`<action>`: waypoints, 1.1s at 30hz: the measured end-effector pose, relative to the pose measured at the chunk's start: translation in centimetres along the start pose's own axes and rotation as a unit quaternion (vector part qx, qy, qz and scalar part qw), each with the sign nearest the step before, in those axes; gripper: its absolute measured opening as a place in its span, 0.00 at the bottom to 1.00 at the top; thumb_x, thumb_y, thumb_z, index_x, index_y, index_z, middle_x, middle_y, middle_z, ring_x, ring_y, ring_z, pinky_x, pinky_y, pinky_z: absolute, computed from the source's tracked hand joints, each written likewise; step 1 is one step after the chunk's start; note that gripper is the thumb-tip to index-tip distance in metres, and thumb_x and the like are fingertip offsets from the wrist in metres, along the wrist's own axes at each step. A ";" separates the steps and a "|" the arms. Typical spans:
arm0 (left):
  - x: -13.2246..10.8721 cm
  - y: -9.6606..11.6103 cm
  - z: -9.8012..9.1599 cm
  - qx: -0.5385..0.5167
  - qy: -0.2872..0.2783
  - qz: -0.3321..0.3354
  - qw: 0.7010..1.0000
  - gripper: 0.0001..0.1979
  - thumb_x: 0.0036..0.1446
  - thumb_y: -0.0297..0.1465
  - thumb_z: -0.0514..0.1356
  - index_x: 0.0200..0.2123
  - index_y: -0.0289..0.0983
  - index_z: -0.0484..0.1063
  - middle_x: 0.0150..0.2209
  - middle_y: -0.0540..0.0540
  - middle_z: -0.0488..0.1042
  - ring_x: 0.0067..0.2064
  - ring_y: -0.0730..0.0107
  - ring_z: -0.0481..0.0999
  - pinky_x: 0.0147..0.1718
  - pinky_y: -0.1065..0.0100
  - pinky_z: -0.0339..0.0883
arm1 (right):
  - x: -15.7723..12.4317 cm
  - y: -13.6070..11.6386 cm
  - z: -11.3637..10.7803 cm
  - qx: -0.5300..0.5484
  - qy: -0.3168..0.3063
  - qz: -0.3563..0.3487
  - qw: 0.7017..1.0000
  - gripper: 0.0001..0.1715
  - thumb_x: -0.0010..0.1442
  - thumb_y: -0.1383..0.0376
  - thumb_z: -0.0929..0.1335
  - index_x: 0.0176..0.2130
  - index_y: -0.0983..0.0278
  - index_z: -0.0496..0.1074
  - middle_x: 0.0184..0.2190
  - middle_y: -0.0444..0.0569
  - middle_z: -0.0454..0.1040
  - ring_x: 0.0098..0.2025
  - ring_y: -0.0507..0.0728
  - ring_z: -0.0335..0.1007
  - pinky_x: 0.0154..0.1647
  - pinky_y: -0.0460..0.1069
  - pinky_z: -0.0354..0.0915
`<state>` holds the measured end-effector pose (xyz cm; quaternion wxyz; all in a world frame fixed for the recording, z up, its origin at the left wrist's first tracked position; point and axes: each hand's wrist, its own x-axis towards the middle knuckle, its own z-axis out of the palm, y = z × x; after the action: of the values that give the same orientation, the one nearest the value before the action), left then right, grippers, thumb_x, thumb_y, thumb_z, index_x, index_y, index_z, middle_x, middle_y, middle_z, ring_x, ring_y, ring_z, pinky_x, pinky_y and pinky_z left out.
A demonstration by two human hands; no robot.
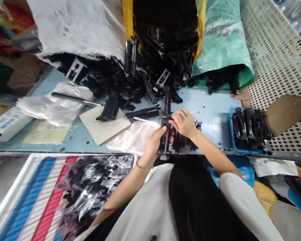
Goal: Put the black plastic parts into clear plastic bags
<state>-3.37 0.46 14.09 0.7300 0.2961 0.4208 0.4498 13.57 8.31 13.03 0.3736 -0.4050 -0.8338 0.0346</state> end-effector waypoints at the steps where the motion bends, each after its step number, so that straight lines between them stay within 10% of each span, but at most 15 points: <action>1: -0.2 -0.1 0.2 -0.002 0.006 0.004 1.000 0.21 0.57 0.50 0.64 0.33 0.36 0.73 0.21 0.51 0.73 0.20 0.74 0.69 0.19 0.72 0.63 | 0.1 0.1 0.6 0.017 -0.005 0.020 1.000 0.24 0.75 0.49 0.56 0.35 0.59 0.66 0.31 0.50 0.71 0.36 0.60 0.66 0.40 0.56 0.65; 5: -0.4 0.3 -0.1 0.004 0.022 0.012 1.000 0.21 0.56 0.50 0.65 0.34 0.36 0.73 0.21 0.51 0.73 0.20 0.74 0.70 0.19 0.72 0.63 | -0.4 -0.6 1.7 0.094 -0.018 0.097 0.991 0.24 0.77 0.51 0.53 0.38 0.59 0.67 0.32 0.48 0.71 0.35 0.58 0.68 0.38 0.53 0.65; 11: 0.1 0.7 -2.1 -0.045 -0.049 -0.109 0.992 0.24 0.55 0.51 0.65 0.34 0.33 0.75 0.22 0.46 0.74 0.20 0.71 0.72 0.18 0.71 0.63 | -1.2 0.7 0.1 -0.003 -0.067 -0.114 0.991 0.17 0.73 0.50 0.62 0.48 0.59 0.69 0.40 0.52 0.75 0.42 0.61 0.70 0.43 0.58 0.68; 14: 0.3 0.3 -1.9 -0.085 -0.065 -0.141 0.984 0.24 0.55 0.51 0.64 0.38 0.33 0.75 0.24 0.46 0.76 0.22 0.71 0.73 0.18 0.71 0.63 | -0.6 1.2 -0.1 0.013 -0.098 -0.108 0.989 0.17 0.73 0.51 0.61 0.44 0.59 0.70 0.36 0.50 0.74 0.39 0.60 0.70 0.41 0.57 0.68; 19: 0.7 0.2 -1.0 -0.099 0.032 -0.056 0.993 0.23 0.56 0.49 0.64 0.40 0.34 0.75 0.26 0.48 0.76 0.25 0.70 0.76 0.20 0.71 0.65 | -0.8 -1.7 -0.6 0.054 -0.068 0.043 0.995 0.22 0.74 0.47 0.58 0.45 0.60 0.69 0.36 0.51 0.73 0.39 0.59 0.68 0.40 0.55 0.67; 27: 0.1 0.4 -1.9 -0.051 0.094 0.055 0.993 0.23 0.60 0.51 0.61 0.44 0.37 0.73 0.29 0.49 0.75 0.28 0.72 0.75 0.25 0.71 0.68 | -6.3 -8.3 0.6 0.101 -0.140 -0.013 0.985 0.17 0.73 0.58 0.61 0.35 0.60 0.71 0.33 0.51 0.71 0.38 0.61 0.65 0.40 0.57 0.63; 33: 0.0 -1.6 -4.7 0.046 0.203 0.158 0.965 0.28 0.55 0.46 0.68 0.53 0.45 0.62 0.34 0.53 0.74 0.30 0.71 0.77 0.34 0.68 0.73 | -1.7 -4.8 1.5 0.125 -0.263 0.105 0.951 0.14 0.75 0.61 0.60 0.42 0.60 0.74 0.41 0.50 0.75 0.41 0.58 0.71 0.42 0.53 0.69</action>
<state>-6.90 0.02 10.57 0.5342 0.2951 0.5283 0.5903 10.15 4.21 12.70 0.1829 -0.4172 -0.8442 0.2825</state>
